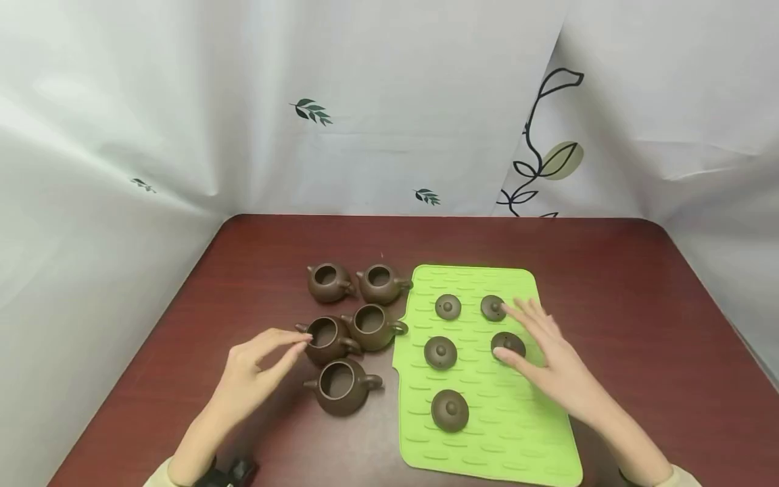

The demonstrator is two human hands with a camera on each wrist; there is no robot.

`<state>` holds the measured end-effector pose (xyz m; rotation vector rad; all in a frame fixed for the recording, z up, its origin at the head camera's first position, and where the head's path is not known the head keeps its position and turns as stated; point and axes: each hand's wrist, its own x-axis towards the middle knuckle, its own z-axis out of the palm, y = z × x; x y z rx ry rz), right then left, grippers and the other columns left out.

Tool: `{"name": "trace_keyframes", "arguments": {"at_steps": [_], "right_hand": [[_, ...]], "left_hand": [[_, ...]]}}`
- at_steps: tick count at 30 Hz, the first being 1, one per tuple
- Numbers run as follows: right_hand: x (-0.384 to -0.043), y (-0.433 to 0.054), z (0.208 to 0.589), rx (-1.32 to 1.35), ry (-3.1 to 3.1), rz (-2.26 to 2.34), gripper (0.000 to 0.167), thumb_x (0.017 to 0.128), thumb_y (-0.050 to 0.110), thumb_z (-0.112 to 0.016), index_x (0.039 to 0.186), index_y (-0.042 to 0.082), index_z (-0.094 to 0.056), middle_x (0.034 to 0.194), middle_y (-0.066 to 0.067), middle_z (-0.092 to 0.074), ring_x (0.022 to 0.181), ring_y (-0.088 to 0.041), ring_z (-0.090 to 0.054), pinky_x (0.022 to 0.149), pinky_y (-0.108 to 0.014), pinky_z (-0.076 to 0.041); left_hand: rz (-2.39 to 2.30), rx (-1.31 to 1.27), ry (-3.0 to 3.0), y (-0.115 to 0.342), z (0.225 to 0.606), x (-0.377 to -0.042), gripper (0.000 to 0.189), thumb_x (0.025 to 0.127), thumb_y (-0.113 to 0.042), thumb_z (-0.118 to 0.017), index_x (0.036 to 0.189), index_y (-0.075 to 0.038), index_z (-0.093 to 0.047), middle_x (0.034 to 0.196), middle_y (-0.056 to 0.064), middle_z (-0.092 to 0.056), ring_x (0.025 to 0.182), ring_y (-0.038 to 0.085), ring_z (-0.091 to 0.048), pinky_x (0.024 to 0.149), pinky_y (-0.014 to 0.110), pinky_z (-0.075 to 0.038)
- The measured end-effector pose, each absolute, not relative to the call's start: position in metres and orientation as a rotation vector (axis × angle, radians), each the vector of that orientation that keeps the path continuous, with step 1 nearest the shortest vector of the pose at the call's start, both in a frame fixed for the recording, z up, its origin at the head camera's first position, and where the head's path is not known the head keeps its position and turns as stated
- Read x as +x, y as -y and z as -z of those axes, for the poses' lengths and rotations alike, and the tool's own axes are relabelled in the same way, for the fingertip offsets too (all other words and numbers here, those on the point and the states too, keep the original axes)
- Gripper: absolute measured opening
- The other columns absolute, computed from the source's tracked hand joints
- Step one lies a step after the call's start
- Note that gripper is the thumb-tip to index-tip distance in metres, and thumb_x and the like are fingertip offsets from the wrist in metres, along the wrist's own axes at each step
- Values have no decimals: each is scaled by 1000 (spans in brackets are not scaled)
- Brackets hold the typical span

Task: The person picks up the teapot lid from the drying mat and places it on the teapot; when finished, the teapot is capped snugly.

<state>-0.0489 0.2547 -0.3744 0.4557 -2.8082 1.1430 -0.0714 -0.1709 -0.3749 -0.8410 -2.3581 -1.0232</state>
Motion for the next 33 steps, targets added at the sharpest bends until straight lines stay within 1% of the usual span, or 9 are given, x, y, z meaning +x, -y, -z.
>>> {"name": "trace_keyframes", "arguments": {"at_steps": [2, 4, 7, 11, 14, 20, 26, 29, 33], "right_hand": [[-44, -244, 372, 455, 2798, -1234, 64, 85, 19, -69, 141, 28, -40, 151, -2, -30, 138, 2, -13, 111, -51, -15], [-42, -234, 373, 526, 2769, -1243, 60, 81, 19, -73, 135, 26, -49, 142, 1, -45, 131, 5, -29, 109, -31, -26], [-43, -223, 377, 785, 2712, -1176, 55, 76, 22, -78, 126, 20, -57, 126, 5, -58, 120, 2, -46, 95, -6, -29], [-48, -214, 386, 1162, 2626, -1131, 50, 74, 25, -79, 119, 16, -62, 117, 2, -63, 113, -6, -54, 95, -8, -34], [-51, -213, 391, 1290, 2608, -1116, 47, 74, 26, -78, 117, 16, -62, 116, -1, -63, 112, -8, -55, 96, -9, -34], [-53, -212, 401, 1347, 2646, -1079, 42, 76, 30, -76, 115, 22, -64, 117, 1, -63, 110, -11, -57, 96, -14, -38], [-51, -209, 414, 1443, 2580, -1101, 31, 82, 23, -72, 113, 22, -66, 115, 2, -63, 108, -12, -58, 95, -13, -36], [-48, -207, 418, 1437, 2550, -1107, 30, 82, 20, -72, 112, 21, -67, 112, 3, -64, 106, -11, -59, 94, -11, -36], [-48, -206, 417, 1365, 2592, -1165, 24, 80, 22, -74, 104, 24, -69, 109, 4, -66, 103, -11, -60, 92, -13, -40]], "left_hand": [[1150, -893, 2424, 167, 373, -66, 20, 82, -13, -72, 102, -15, -71, 97, -7, -69, 91, 8, -63, 82, 18, -47], [1297, -954, 2531, 164, 371, -62, 27, 83, -21, -72, 109, -17, -68, 106, -8, -66, 102, 8, -60, 88, 21, -45], [1507, -1038, 2676, 162, 368, -60, 44, 81, -30, -73, 122, -23, -61, 124, -8, -59, 119, 9, -50, 98, 27, -40], [1522, -1118, 2797, 160, 371, -63, 60, 79, -37, -73, 133, -29, -50, 139, -5, -47, 132, 11, -38, 104, 35, -35], [1390, -1173, 2840, 160, 375, -66, 64, 79, -40, -72, 137, -26, -47, 141, -2, -44, 132, 14, -37, 102, 39, -36], [1210, -1268, 2852, 165, 378, -75, 66, 78, -40, -74, 135, -19, -49, 140, -2, -45, 130, 17, -41, 99, 43, -39], [1104, -1374, 2850, 163, 377, -82, 63, 75, -30, -78, 131, -16, -54, 135, 1, -50, 125, 16, -46, 97, 38, -42], [1041, -1372, 2908, 158, 376, -83, 58, 74, -27, -79, 127, -17, -58, 129, -3, -54, 120, 13, -48, 96, 35, -43], [983, -1359, 2959, 153, 374, -86, 53, 72, -28, -81, 119, -17, -62, 119, -8, -58, 114, 11, -52, 94, 33, -44]]}}
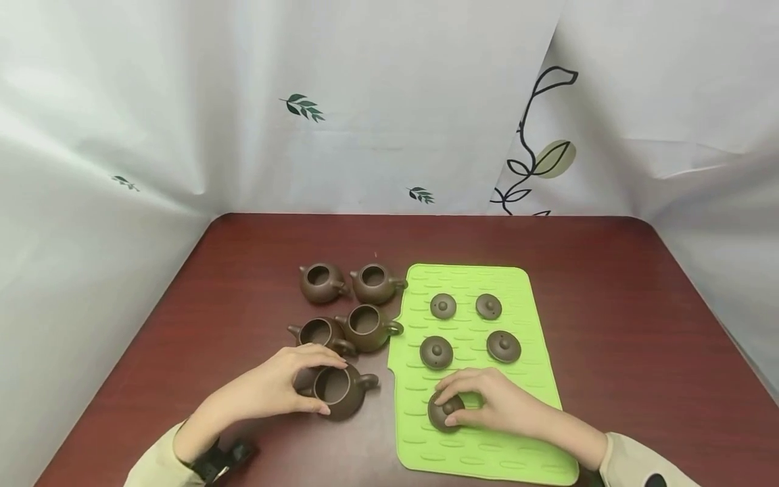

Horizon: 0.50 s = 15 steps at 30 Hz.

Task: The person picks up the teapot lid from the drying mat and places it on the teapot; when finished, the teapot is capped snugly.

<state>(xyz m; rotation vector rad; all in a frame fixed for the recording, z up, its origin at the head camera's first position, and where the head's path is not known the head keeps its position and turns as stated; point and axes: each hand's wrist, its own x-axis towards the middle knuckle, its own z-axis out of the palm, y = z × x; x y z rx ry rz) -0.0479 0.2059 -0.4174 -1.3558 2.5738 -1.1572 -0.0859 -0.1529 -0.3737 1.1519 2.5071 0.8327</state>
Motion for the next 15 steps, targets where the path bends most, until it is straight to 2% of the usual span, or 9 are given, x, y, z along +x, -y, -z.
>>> {"name": "trace_keyframes", "arguments": {"at_steps": [5, 15], "right_hand": [[-52, -203, 410, -1278, -2565, 1134, 18, 79, 26, -74, 96, 28, -71, 106, 7, -67, 99, -8, -62, 87, -18, -46], [-59, -195, 400, -1286, -2537, 1195, 19, 79, 24, -74, 98, 27, -72, 106, 5, -67, 99, -9, -62, 85, -17, -46]], "left_hand": [[-746, 1156, -2526, 149, 368, -92, 55, 69, -31, -83, 117, -15, -62, 116, -6, -60, 110, 11, -54, 93, 31, -44], [-738, 1101, -2529, 151, 367, -88, 56, 67, -31, -83, 116, -12, -62, 116, -3, -63, 108, 12, -56, 92, 30, -45]]}}
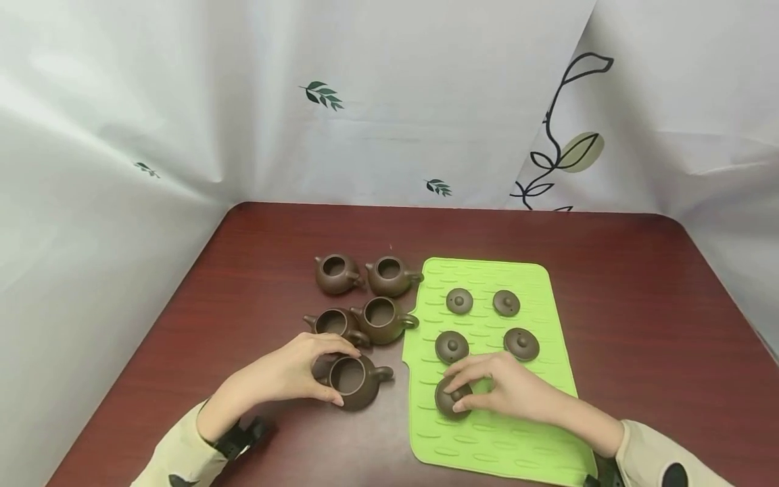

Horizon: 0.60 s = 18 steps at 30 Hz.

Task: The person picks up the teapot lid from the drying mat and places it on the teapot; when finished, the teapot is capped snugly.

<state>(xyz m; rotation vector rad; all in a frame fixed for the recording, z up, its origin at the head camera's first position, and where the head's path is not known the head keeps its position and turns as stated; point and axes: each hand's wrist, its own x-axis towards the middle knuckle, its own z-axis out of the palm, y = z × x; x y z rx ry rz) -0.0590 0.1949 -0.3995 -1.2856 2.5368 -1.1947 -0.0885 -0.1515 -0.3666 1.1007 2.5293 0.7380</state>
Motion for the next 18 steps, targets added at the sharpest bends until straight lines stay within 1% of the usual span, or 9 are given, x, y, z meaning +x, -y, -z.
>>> {"name": "trace_keyframes", "arguments": {"at_steps": [7, 11, 14, 15, 18], "right_hand": [[-72, -178, 389, -1256, -2535, 1215, 19, 79, 27, -75, 98, 28, -73, 108, 7, -67, 100, -8, -61, 80, -21, -50], [-80, -162, 384, -1255, -2472, 1279, 20, 79, 27, -74, 98, 23, -74, 108, 4, -67, 99, -8, -62, 77, -22, -52], [-85, -147, 380, -1309, -2426, 1301, 22, 80, 26, -74, 100, 19, -74, 108, 0, -68, 100, -11, -64, 79, -23, -51], [-86, -142, 379, -1330, -2412, 1303, 22, 80, 26, -73, 100, 17, -74, 109, -1, -69, 95, -10, -65, 75, -21, -51], [-90, -124, 374, -1386, -2361, 1329, 25, 80, 26, -73, 102, 14, -74, 111, -5, -68, 96, -12, -65, 63, -17, -50]], "left_hand": [[-760, 1076, -2509, 151, 368, -83, 55, 67, -30, -84, 115, -12, -64, 115, -2, -64, 107, 11, -56, 91, 27, -45], [-718, 1070, -2543, 150, 365, -83, 56, 66, -31, -84, 115, -13, -64, 115, -2, -64, 106, 11, -57, 91, 27, -46], [-680, 1068, -2563, 149, 362, -84, 57, 67, -33, -84, 116, -13, -63, 115, -3, -64, 106, 11, -57, 91, 28, -46], [-671, 1064, -2566, 149, 361, -84, 57, 67, -33, -84, 116, -14, -63, 116, -3, -64, 106, 11, -57, 91, 28, -46], [-642, 1048, -2572, 148, 358, -83, 57, 67, -34, -83, 117, -14, -64, 116, -3, -64, 106, 11, -58, 91, 29, -46]]}}
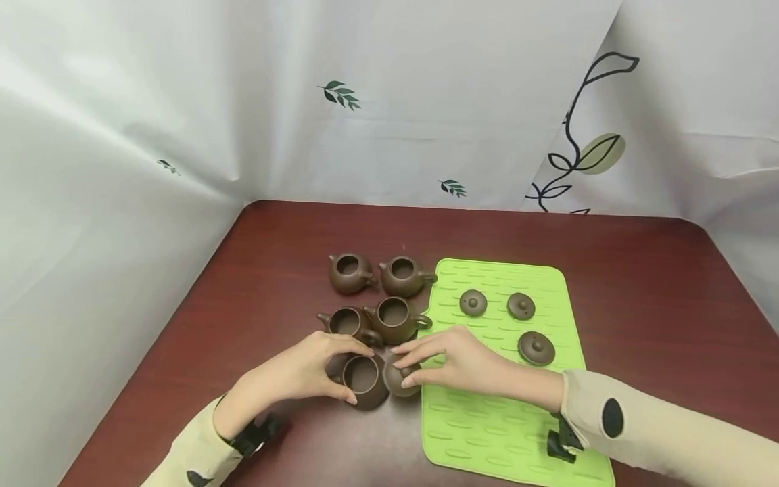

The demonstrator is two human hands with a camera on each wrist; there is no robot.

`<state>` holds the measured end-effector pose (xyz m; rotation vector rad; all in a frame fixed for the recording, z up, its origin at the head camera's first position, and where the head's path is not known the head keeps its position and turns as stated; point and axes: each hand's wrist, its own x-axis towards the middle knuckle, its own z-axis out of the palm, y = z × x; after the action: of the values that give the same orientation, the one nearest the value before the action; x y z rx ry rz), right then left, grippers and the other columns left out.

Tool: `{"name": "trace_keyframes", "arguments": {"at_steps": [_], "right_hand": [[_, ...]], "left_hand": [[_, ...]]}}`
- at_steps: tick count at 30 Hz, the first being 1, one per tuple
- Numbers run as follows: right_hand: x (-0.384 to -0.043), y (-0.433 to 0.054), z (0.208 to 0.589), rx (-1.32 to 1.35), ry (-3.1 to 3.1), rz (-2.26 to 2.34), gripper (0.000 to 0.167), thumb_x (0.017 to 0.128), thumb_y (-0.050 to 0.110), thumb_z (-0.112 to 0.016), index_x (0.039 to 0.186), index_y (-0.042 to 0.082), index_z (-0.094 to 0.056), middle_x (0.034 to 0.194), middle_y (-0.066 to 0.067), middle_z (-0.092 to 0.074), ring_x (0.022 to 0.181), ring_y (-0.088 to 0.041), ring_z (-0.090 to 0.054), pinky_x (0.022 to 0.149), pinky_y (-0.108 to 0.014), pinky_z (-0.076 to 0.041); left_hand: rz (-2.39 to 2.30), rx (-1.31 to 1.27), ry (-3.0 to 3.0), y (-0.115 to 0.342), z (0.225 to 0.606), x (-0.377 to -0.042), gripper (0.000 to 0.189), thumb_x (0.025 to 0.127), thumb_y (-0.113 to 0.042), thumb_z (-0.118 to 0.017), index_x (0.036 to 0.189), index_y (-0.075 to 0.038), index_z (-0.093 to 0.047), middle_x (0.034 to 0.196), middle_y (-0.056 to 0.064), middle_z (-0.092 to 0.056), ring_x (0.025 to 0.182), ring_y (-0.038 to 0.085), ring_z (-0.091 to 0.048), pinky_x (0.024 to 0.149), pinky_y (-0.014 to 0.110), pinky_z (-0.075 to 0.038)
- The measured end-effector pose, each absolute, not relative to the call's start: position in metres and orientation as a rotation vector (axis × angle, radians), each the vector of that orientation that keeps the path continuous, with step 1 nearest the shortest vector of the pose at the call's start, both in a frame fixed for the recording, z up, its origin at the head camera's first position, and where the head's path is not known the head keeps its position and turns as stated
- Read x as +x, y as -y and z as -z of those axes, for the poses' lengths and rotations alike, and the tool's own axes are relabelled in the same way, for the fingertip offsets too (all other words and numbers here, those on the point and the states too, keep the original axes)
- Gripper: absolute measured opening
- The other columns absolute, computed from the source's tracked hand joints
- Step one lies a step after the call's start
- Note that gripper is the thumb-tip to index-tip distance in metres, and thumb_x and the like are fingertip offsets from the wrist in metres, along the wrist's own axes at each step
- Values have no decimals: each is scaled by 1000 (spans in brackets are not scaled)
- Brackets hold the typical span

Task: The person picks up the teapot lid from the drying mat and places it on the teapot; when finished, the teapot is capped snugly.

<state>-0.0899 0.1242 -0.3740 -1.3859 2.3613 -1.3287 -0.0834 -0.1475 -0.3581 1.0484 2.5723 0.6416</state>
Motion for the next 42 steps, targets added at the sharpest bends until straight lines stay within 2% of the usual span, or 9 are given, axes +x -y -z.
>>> {"name": "trace_keyframes", "arguments": {"at_steps": [2, 3, 7, 11, 19, 26, 35, 38, 42], "right_hand": [[-92, -114, 372, -1412, -2338, 1353, 25, 80, 25, -73, 102, 13, -74, 111, -6, -68, 91, -10, -66, 52, -15, -44], [-92, -109, 371, -1427, -2324, 1368, 25, 80, 24, -73, 102, 12, -74, 112, -6, -67, 90, -10, -67, 50, -14, -43], [-93, -92, 374, -1524, -2296, 1394, 24, 79, 20, -74, 101, 11, -75, 111, -6, -67, 96, -13, -66, 61, -12, -48], [-93, -80, 379, -1634, -2282, 1388, 24, 79, 16, -74, 102, 10, -74, 111, -7, -67, 102, -16, -64, 74, -15, -50], [-95, -67, 382, -1710, -2357, 1290, 25, 79, 15, -74, 102, 8, -73, 104, -4, -70, 101, -12, -64, 80, -14, -48], [-97, -66, 379, -1790, -2413, 1113, 22, 84, 17, -69, 104, 9, -73, 99, 2, -71, 94, -9, -66, 79, -13, -48], [-92, -64, 377, -1706, -2520, 1000, 24, 84, 24, -68, 105, 12, -73, 100, 5, -71, 94, -4, -65, 78, -14, -49], [-90, -63, 373, -1686, -2608, 868, 24, 86, 29, -66, 105, 16, -72, 103, 7, -70, 103, -11, -63, 82, -23, -51], [-89, -64, 370, -1685, -2682, 707, 30, 89, 36, -61, 110, 18, -70, 110, 6, -68, 117, -20, -56, 90, -35, -49]], "left_hand": [[-628, 1045, -2578, 145, 357, -83, 56, 68, -34, -83, 117, -14, -64, 116, -3, -64, 106, 12, -58, 91, 30, -46], [-623, 1041, -2581, 145, 357, -83, 57, 67, -34, -83, 117, -14, -64, 116, -3, -64, 106, 12, -58, 91, 30, -46], [-623, 1029, -2587, 142, 357, -83, 57, 66, -34, -84, 115, -14, -63, 112, -5, -65, 103, 10, -59, 88, 31, -48], [-651, 1049, -2572, 143, 358, -83, 55, 65, -33, -85, 111, -15, -62, 105, -8, -64, 97, 5, -58, 85, 27, -48], [-649, 1052, -2561, 144, 359, -83, 57, 66, -34, -84, 113, -10, -62, 108, -4, -64, 98, 5, -57, 86, 23, -47], [-609, 1093, -2573, 145, 360, -80, 69, 68, -34, -83, 124, -3, -58, 119, 4, -62, 108, 11, -57, 92, 24, -45], [-545, 1166, -2524, 152, 357, -82, 79, 68, -34, -83, 132, -1, -51, 128, 7, -57, 115, 14, -54, 95, 26, -43], [-618, 1191, -2460, 162, 352, -88, 69, 75, -36, -77, 132, -3, -52, 124, 4, -59, 111, 10, -56, 92, 24, -45], [-853, 1208, -2407, 179, 350, -103, 48, 83, -35, -70, 123, -7, -62, 108, 0, -66, 95, 5, -61, 81, 22, -50]]}}
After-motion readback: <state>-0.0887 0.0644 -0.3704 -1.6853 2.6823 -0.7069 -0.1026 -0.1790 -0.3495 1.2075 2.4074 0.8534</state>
